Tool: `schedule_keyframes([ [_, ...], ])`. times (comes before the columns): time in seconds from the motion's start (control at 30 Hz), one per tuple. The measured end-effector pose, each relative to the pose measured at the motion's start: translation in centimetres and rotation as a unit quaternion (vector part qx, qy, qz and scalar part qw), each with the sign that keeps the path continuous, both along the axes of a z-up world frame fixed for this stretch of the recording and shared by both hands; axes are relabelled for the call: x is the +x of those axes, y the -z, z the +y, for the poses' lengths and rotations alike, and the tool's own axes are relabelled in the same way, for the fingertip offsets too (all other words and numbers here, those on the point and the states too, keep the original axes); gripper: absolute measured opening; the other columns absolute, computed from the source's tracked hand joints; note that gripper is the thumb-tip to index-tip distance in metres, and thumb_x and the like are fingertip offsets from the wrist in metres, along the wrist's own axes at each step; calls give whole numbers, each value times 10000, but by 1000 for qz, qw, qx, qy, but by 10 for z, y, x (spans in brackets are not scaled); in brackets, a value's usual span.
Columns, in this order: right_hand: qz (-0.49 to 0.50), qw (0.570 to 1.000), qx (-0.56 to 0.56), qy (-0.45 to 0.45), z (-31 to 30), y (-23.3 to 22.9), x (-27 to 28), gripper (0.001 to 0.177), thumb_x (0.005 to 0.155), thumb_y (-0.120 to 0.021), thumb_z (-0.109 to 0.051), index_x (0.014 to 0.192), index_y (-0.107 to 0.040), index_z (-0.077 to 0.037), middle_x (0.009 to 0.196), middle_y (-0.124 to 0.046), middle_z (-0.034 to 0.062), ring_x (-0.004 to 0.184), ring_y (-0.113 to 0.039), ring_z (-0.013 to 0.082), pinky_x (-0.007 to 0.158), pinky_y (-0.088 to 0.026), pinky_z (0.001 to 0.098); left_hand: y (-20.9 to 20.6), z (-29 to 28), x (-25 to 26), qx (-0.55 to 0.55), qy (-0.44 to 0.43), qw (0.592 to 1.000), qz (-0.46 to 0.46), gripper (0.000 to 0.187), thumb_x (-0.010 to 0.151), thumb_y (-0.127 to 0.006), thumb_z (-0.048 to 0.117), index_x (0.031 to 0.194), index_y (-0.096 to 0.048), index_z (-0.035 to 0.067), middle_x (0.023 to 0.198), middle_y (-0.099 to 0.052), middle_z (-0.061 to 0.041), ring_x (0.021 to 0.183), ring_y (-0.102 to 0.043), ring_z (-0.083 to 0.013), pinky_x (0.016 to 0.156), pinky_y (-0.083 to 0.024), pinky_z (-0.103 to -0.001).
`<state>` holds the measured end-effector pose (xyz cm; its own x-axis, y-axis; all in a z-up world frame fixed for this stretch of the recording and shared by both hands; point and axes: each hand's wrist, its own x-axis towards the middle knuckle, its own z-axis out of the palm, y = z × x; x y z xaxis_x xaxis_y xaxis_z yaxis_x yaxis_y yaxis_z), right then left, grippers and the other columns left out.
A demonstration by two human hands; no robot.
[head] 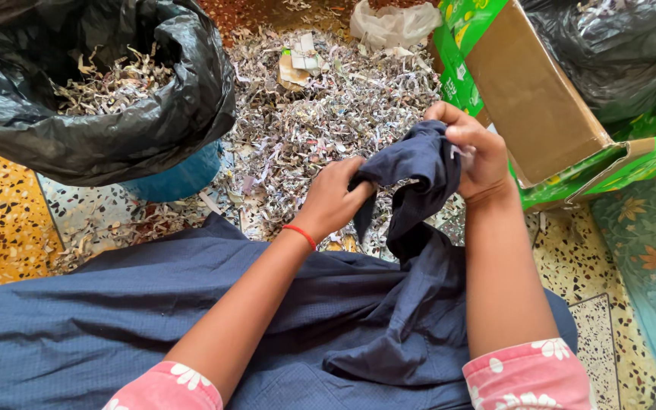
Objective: The person sits on the floor and gathers shredded paper-like material from a pile, placing it into a black plastic bag inside a blue bucket. The person repeatedly scoops and transfers the material by hand.
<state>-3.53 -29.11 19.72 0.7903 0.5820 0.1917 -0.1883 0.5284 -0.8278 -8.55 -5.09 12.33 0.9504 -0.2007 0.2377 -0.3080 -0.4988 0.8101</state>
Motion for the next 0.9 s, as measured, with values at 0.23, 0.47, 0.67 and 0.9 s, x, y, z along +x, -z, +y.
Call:
schedule_keyframes([
  [0.23, -2, 960, -279, 29, 13, 14, 2, 493, 844, -736, -232, 1299, -614, -88, 1092, -688, 45, 972, -668, 162, 859, -544, 324, 7, -25, 8, -417, 134, 877, 198, 340, 921, -619, 220, 1201, -606, 29, 1095, -641, -62, 1029, -574, -132, 941, -461, -305],
  [0.47, -212, 554, -805, -8, -56, 60, 57, 408, 736, -768, -241, 1107, -767, -72, 1017, -790, 136, 928, -746, 269, 833, -581, 401, 50, 19, 23, 61, 133, 988, 49, 485, 877, -654, 316, 1275, -681, 41, 1261, -700, -161, 1164, -653, -302, 1013, -494, -397],
  [0.67, -98, 265, -935, -215, -69, 157, 37, 372, 766, -787, -218, 1129, -818, -144, 1220, -769, 88, 1093, -748, 265, 916, -608, 437, 134, 77, 31, 226, 85, 950, 199, 338, 831, -593, 290, 1023, -812, 118, 1016, -763, -190, 962, -734, -359, 946, -553, -433],
  [0.9, -179, 358, -856, -328, 5, 216, 24, 538, 811, -767, -518, 1143, -794, -95, 1146, -763, 80, 1055, -733, 283, 946, -561, 430, 218, 78, 20, 368, 178, 881, 239, 400, 877, -580, 330, 1045, -786, 31, 1096, -740, -236, 1028, -722, -402, 960, -556, -454],
])
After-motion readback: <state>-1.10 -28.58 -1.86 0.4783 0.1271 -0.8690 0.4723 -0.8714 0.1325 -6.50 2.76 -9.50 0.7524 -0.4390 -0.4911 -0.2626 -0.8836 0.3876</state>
